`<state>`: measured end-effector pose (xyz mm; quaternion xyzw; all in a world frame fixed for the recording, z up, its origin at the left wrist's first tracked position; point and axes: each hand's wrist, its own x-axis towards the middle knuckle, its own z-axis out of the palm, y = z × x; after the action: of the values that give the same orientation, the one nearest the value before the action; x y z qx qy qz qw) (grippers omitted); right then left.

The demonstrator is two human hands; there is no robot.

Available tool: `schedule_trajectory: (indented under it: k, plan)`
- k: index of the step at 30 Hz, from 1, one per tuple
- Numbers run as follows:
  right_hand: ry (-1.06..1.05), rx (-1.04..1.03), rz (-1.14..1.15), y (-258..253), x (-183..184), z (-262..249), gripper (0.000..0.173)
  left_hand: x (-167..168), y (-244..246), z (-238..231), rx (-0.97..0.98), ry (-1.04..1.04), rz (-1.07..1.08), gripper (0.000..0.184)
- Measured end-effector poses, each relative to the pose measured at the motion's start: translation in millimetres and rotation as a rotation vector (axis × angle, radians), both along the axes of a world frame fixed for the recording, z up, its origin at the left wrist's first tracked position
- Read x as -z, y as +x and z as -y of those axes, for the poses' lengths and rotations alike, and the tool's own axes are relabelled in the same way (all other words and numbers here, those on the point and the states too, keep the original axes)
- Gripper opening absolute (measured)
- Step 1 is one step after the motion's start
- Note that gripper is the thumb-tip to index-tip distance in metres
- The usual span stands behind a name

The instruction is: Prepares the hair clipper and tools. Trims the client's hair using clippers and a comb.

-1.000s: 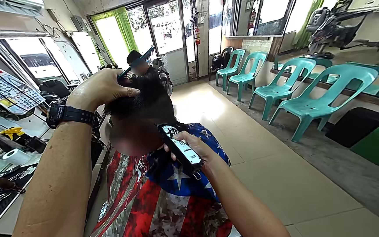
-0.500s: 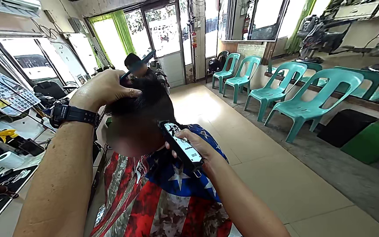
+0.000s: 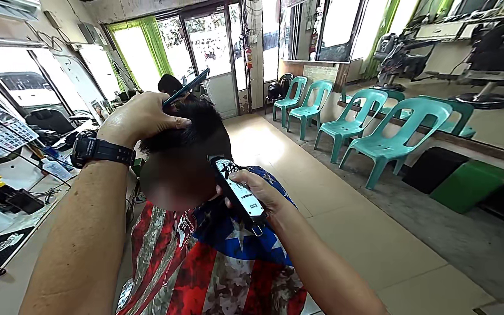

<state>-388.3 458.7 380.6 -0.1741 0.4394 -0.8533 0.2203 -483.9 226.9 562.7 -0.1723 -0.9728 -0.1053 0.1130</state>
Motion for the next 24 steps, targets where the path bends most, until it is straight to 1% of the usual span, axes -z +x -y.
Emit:
schedule_trajectory:
  k: [4,9,13,15,16,17,18,19,21,24]
  plan:
    - [0.138,-0.040,0.017,6,-10,3,0.022,2,-1,2,0.018,0.011,-0.016,0.048]
    - [0.162,0.011,-0.018,11,-19,7,0.023,0,5,-2,-0.010,-0.009,-0.011,0.049]
    - [0.229,-0.037,-0.005,11,-19,12,0.021,4,-2,4,0.012,-0.020,-0.046,0.052]
    - [0.234,-0.013,-0.012,13,-22,15,0.022,4,10,-2,-0.019,-0.053,-0.058,0.049]
    - [0.231,0.009,-0.011,15,-24,17,0.021,-5,27,-12,-0.096,-0.103,0.039,0.048]
    - [0.228,0.021,-0.009,17,-25,18,0.021,-21,42,-23,-0.183,-0.146,0.218,0.049]
    - [0.224,0.017,-0.003,17,-24,20,0.021,-5,30,-12,-0.086,-0.085,0.026,0.047]
    - [0.228,0.009,-0.002,17,-22,21,0.021,5,15,-2,-0.001,-0.025,-0.071,0.047]
    - [0.234,0.008,0.000,17,-23,21,0.020,3,3,3,0.047,0.005,-0.040,0.047]
    - [0.227,0.052,-0.008,19,-26,24,0.020,2,4,0,0.033,0.010,-0.025,0.048]
